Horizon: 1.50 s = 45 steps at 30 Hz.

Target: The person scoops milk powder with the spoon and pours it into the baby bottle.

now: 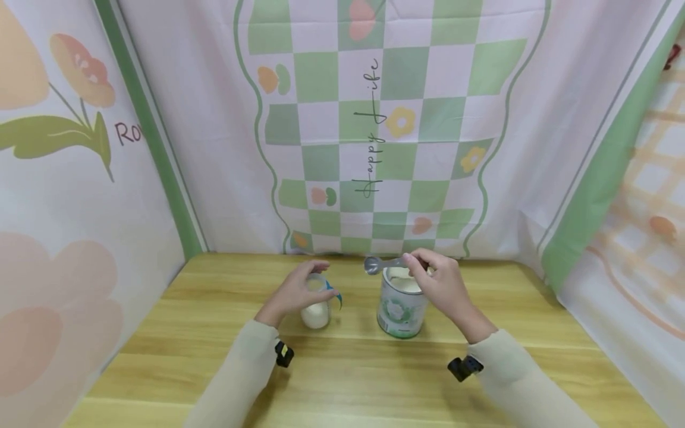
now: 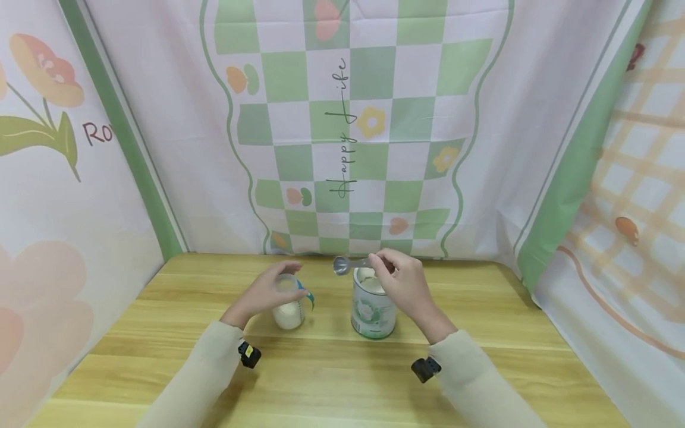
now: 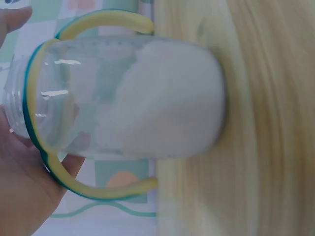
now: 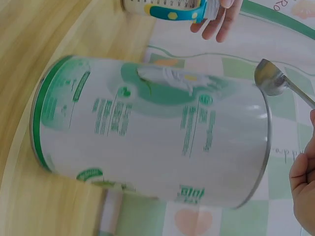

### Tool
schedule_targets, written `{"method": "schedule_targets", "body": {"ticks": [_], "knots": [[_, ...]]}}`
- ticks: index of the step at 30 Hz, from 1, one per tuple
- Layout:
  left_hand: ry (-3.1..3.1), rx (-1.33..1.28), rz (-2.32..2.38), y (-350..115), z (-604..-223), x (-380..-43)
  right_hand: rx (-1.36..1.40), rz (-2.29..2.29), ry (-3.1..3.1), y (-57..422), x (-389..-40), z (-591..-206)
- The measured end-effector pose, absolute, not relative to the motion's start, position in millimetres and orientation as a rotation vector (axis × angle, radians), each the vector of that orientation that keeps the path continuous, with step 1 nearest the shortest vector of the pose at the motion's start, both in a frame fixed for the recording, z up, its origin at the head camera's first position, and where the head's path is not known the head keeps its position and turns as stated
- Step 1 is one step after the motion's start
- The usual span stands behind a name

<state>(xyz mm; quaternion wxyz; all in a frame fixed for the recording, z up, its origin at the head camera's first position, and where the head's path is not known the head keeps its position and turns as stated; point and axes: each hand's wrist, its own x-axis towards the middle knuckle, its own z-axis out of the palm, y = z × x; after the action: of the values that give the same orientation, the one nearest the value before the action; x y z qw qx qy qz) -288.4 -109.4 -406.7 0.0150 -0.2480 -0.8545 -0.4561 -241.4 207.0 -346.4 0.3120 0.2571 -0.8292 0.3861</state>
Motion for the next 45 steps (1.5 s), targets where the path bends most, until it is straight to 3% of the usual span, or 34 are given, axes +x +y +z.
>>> {"method": "schedule_targets", "body": {"ticks": [28, 45], "knots": [[-2.549, -0.949, -1.408, -58.4, -370.9, -273.7, 0.517, 0.943, -2.143, 259.3, -235.3, -359.4], [-2.607, -0.881, -1.543, -11.3, -389.1, -269.8, 0.600, 0.777, -2.198, 262.7, -243.0, -370.7]]}}
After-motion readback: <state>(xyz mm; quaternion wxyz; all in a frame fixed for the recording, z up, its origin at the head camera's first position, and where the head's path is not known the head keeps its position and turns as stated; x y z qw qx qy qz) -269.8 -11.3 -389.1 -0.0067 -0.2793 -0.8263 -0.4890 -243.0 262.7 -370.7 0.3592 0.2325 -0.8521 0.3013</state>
